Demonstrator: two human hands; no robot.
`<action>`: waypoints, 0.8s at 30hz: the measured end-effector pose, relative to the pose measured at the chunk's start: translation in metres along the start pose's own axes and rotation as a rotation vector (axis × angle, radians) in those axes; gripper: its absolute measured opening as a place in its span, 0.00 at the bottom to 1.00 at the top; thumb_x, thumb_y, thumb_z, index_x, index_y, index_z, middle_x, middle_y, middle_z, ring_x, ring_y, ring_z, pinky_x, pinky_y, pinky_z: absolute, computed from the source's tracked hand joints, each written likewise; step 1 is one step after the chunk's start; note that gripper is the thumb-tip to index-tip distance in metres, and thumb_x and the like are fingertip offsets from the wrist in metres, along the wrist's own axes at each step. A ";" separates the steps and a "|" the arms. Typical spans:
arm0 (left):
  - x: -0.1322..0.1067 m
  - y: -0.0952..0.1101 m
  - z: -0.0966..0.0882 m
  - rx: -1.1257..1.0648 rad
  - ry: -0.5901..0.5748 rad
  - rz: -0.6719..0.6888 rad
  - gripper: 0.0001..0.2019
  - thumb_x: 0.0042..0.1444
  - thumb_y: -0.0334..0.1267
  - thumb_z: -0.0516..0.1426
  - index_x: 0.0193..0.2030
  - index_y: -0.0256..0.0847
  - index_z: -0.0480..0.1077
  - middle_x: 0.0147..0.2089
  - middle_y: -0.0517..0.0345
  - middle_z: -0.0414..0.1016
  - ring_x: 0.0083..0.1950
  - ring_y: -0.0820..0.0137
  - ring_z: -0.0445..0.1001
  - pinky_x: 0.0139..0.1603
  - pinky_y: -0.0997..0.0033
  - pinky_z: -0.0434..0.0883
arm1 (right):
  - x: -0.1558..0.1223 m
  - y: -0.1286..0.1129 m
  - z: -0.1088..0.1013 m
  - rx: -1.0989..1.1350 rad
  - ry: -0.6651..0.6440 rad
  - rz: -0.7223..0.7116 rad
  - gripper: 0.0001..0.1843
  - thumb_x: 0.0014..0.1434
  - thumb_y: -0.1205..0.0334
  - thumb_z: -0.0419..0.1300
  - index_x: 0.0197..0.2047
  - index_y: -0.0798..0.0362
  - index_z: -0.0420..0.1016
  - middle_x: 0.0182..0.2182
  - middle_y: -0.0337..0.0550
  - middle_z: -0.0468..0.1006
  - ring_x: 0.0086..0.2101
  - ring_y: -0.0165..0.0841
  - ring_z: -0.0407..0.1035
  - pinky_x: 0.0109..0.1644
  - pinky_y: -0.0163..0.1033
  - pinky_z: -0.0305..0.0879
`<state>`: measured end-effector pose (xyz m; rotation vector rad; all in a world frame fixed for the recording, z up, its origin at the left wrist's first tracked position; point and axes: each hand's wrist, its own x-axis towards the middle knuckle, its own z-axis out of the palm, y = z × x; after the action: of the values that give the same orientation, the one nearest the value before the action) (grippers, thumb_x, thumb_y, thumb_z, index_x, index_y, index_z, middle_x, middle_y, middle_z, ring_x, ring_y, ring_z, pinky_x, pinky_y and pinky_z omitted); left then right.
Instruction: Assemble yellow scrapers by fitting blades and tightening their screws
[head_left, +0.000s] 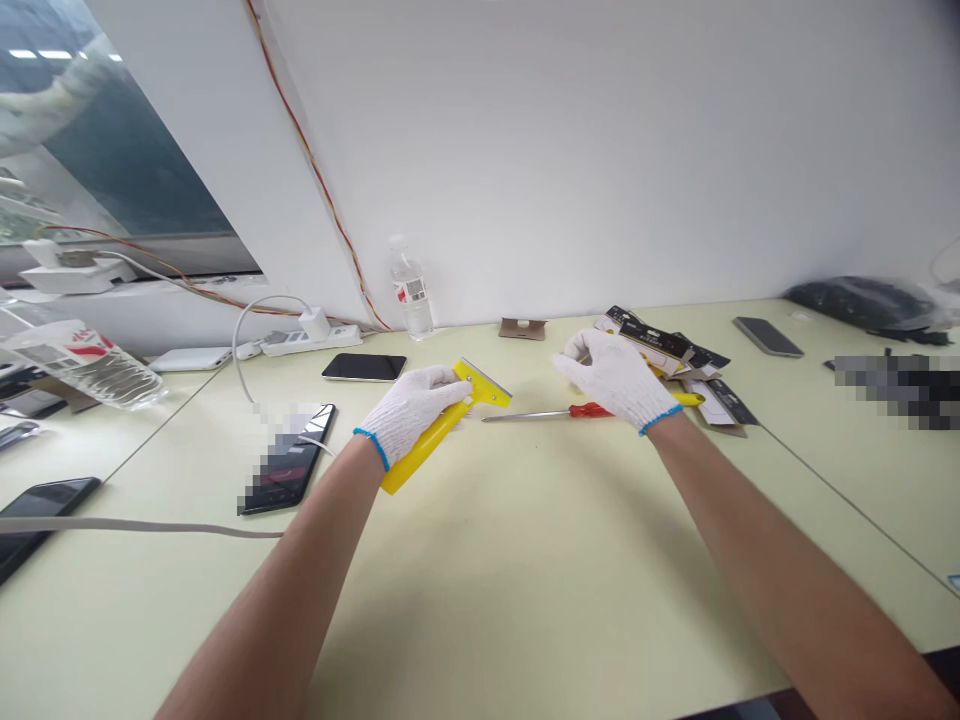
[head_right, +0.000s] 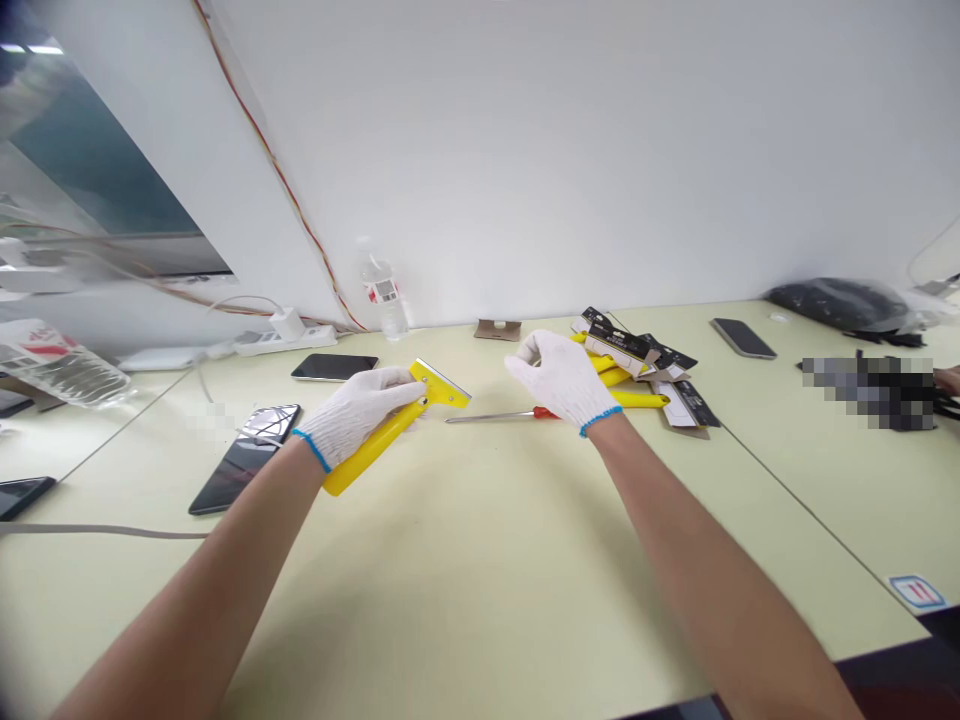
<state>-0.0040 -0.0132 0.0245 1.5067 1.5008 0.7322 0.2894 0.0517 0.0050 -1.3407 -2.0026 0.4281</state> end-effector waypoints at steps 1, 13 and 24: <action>-0.001 0.002 -0.001 0.008 0.019 -0.019 0.15 0.58 0.51 0.60 0.40 0.40 0.74 0.33 0.58 0.78 0.30 0.71 0.75 0.27 0.75 0.67 | -0.003 0.003 -0.001 -0.032 0.026 0.011 0.28 0.74 0.52 0.50 0.32 0.59 0.82 0.47 0.53 0.84 0.48 0.34 0.79 0.36 0.30 0.70; -0.003 0.007 -0.003 0.100 0.085 -0.065 0.13 0.60 0.49 0.59 0.39 0.41 0.75 0.33 0.61 0.79 0.31 0.73 0.76 0.27 0.78 0.68 | -0.021 0.060 -0.005 -0.479 -0.085 -0.181 0.36 0.76 0.44 0.43 0.29 0.51 0.83 0.38 0.55 0.83 0.33 0.30 0.76 0.37 0.38 0.66; 0.009 -0.010 -0.004 0.080 0.201 -0.003 0.13 0.59 0.47 0.59 0.40 0.40 0.77 0.34 0.58 0.81 0.31 0.70 0.77 0.25 0.76 0.67 | -0.047 0.018 -0.030 -0.553 -0.269 -0.071 0.14 0.68 0.55 0.59 0.33 0.54 0.72 0.30 0.45 0.77 0.26 0.33 0.66 0.32 0.37 0.55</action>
<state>-0.0117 -0.0051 0.0160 1.5254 1.6988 0.8510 0.3337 0.0137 -0.0010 -1.5917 -2.5023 0.0111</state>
